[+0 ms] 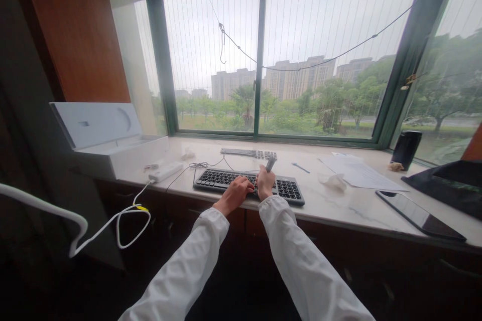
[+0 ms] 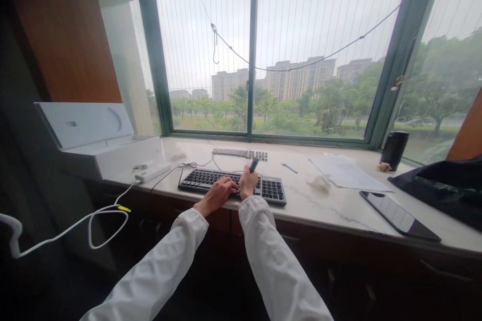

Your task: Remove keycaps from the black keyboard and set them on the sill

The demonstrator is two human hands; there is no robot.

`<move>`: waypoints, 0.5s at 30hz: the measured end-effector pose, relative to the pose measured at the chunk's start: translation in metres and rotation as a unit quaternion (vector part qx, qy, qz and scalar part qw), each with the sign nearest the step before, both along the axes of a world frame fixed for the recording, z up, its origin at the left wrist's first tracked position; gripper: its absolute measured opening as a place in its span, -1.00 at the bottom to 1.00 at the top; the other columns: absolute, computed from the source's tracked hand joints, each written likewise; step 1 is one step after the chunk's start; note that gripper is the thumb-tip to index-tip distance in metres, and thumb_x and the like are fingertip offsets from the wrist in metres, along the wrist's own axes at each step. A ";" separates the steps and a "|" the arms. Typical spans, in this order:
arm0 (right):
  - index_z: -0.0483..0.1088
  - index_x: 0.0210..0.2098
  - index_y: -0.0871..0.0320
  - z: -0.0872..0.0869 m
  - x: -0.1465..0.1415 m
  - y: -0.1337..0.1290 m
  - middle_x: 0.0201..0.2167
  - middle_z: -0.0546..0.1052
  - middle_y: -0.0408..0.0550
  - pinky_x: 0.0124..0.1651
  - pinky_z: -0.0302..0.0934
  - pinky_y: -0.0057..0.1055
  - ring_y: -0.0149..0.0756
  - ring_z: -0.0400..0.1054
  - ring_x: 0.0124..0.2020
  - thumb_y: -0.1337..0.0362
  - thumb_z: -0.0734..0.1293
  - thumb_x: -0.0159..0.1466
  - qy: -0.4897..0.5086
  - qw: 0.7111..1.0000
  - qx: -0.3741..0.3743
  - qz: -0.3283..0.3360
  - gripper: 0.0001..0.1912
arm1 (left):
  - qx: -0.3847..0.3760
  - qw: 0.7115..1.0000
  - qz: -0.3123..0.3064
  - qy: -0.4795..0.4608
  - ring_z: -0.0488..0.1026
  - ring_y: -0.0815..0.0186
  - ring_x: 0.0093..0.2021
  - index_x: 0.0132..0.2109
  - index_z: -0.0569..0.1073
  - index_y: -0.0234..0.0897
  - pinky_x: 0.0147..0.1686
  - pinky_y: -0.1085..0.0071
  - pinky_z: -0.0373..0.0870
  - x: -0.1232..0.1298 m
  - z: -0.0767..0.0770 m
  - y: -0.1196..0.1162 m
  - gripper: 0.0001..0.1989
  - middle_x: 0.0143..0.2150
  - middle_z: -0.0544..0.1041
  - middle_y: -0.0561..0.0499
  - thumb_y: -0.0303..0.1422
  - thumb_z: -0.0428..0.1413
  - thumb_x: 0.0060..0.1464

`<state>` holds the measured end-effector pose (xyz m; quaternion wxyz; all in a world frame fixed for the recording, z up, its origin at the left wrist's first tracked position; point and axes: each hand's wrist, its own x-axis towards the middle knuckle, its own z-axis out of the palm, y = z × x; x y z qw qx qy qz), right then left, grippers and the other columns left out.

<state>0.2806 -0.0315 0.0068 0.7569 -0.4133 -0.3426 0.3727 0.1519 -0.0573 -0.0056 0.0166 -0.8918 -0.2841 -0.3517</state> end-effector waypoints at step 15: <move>0.11 -0.68 0.10 -0.002 -0.020 -0.028 -0.75 0.16 -0.24 -0.58 -0.02 -0.47 -0.46 0.02 -0.65 -0.03 0.30 0.17 -0.227 0.969 0.085 -0.047 -0.53 | -0.087 0.995 -0.031 -0.035 0.45 0.32 -0.33 -0.36 0.58 -0.30 -0.26 0.44 0.34 -0.014 0.002 0.013 -0.89 -0.37 0.57 0.00 -0.48 0.16 0.08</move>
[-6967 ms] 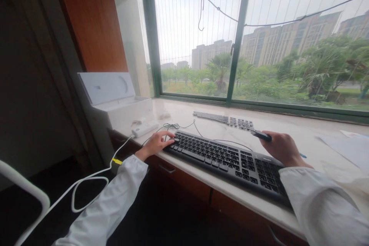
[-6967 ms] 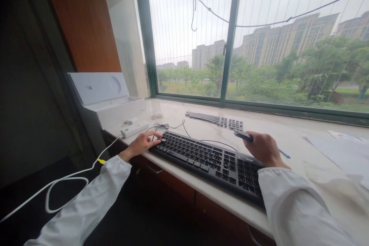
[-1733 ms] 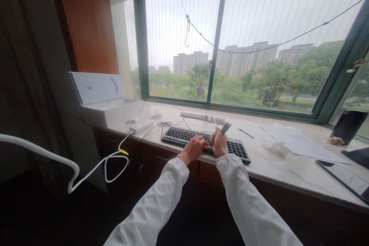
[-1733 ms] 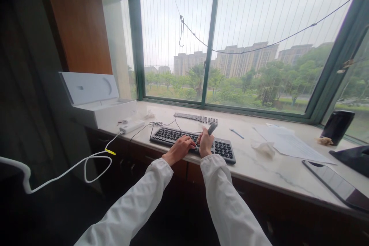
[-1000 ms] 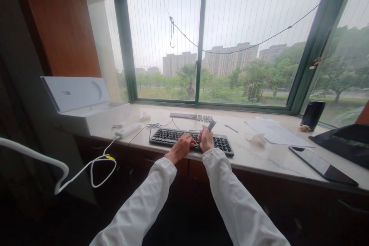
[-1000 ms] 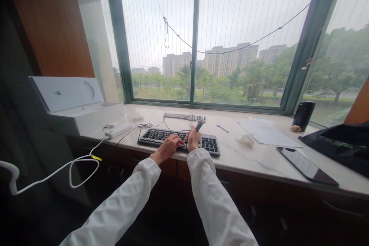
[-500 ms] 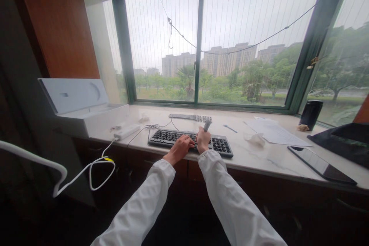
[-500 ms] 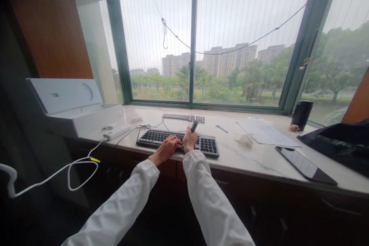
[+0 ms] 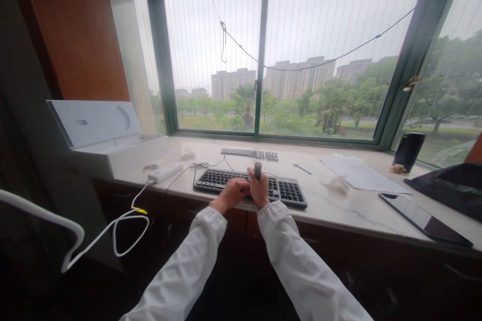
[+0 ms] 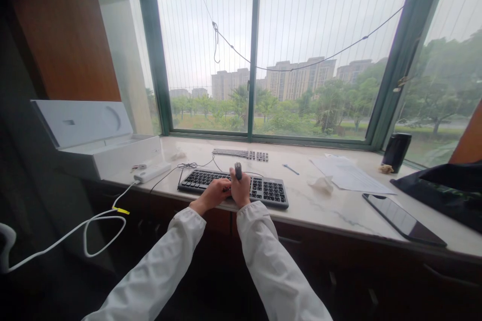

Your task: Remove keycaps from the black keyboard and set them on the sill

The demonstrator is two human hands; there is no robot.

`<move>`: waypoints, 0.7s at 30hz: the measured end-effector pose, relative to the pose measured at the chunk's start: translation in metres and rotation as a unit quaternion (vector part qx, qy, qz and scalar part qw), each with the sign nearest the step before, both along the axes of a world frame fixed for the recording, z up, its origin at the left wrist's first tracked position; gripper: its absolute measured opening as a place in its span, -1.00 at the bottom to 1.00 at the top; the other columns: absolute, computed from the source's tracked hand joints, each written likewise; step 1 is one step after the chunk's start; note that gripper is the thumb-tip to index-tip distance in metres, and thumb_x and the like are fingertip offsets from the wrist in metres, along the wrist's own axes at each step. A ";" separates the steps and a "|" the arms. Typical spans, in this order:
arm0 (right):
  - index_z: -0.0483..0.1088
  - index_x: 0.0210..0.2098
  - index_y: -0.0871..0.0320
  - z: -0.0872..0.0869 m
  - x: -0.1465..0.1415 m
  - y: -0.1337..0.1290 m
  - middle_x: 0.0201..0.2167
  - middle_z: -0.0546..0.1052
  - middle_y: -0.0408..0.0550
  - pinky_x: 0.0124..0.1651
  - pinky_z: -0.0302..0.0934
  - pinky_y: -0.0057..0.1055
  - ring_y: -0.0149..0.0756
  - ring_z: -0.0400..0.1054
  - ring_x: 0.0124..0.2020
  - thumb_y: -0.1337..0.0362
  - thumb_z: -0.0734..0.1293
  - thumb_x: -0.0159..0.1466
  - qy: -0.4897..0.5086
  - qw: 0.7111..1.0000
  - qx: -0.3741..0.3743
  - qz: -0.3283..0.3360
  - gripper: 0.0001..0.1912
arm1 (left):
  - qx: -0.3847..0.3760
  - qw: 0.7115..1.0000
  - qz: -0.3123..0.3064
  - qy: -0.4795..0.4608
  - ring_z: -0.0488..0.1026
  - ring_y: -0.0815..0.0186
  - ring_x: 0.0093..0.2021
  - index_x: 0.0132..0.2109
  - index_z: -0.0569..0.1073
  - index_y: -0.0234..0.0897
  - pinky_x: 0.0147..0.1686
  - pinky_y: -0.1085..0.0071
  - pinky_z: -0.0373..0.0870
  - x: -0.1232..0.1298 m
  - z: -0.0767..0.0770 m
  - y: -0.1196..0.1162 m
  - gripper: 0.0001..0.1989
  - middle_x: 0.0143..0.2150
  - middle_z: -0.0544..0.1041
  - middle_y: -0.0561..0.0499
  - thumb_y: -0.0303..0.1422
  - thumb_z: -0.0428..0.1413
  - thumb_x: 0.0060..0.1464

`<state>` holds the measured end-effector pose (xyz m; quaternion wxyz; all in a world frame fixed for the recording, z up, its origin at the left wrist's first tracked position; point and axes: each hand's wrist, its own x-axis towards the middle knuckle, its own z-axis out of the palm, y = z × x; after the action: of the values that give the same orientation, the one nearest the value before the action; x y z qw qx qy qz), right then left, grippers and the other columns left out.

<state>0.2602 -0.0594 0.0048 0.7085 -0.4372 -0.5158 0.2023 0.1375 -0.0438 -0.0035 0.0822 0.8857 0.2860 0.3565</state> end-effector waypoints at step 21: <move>0.10 -0.71 0.12 -0.003 0.000 -0.020 -0.73 0.09 -0.23 -0.50 -0.03 -0.44 -0.47 -0.08 -0.62 0.03 0.26 0.25 -0.111 0.989 0.095 -0.017 -0.50 | 0.013 1.000 -0.004 -0.003 0.48 0.30 -0.27 -0.35 0.57 -0.30 -0.18 0.44 0.36 -0.003 0.000 -0.001 -0.87 -0.31 0.59 -0.02 -0.40 0.14 0.11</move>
<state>0.2599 -0.0798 0.0023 0.6887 -0.3961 -0.6006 0.0902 0.1349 -0.0449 -0.0036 0.0734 0.8867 0.2776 0.3623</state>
